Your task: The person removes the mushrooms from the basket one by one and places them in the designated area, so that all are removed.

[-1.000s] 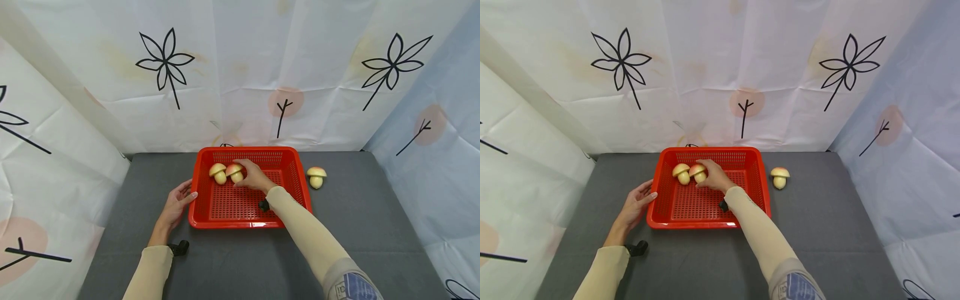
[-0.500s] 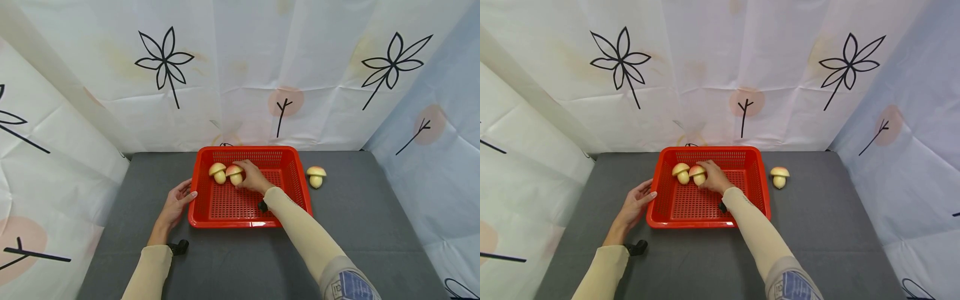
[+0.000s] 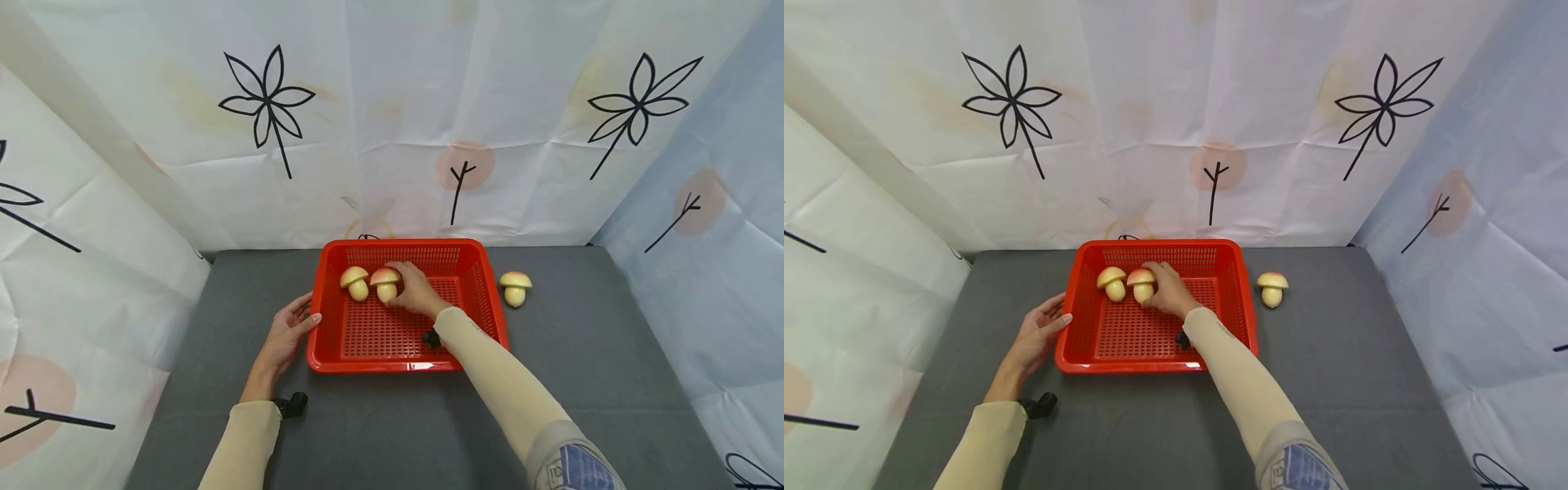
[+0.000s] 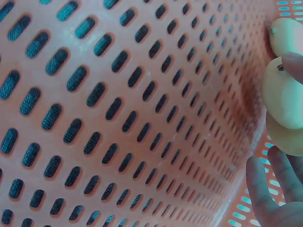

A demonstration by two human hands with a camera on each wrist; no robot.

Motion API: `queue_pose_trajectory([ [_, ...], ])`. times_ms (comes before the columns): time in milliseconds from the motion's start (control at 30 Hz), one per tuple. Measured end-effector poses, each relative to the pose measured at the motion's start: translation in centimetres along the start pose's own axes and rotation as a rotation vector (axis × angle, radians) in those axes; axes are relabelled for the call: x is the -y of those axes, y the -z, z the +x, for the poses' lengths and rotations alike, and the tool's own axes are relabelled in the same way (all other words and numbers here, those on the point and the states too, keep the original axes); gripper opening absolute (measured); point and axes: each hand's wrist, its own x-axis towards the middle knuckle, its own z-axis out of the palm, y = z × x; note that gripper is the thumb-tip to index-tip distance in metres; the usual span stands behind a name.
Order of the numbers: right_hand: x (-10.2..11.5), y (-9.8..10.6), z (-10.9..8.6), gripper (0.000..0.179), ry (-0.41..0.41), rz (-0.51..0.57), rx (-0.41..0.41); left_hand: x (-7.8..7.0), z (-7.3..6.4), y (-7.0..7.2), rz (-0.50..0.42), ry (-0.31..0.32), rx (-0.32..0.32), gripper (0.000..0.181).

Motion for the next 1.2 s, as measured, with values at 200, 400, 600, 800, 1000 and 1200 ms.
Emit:
queue_pose_trajectory([
  [200, 0.6, 0.6, -0.5, 0.078, 0.007, 0.029, -0.021, -0.2, 0.0, 0.0, 0.007, 0.008, -0.007, 0.06],
  [400, 1.7, 1.5, -1.3, 0.08, 0.029, 0.059, -0.034, -0.2, 0.0, 0.1, 0.005, 0.003, 0.003, 0.06],
  [600, 2.9, 2.4, -2.1, 0.08, 0.092, 0.104, -0.042, 0.0, 0.0, 0.2, 0.001, -0.002, 0.007, 0.06],
  [800, 4.2, 3.6, -3.1, 0.079, 0.177, 0.151, -0.071, 0.0, 0.0, 0.2, 0.005, -0.006, 0.01, 0.06],
  [1000, 5.1, 4.6, -4.1, 0.079, 0.242, 0.154, -0.103, 0.2, 0.0, 0.1, 0.009, -0.006, 0.006, 0.059],
  [1200, 5.5, 5.7, -5.0, 0.08, 0.32, 0.171, -0.134, 0.2, 0.0, 0.1, 0.008, -0.003, 0.001, 0.059],
])
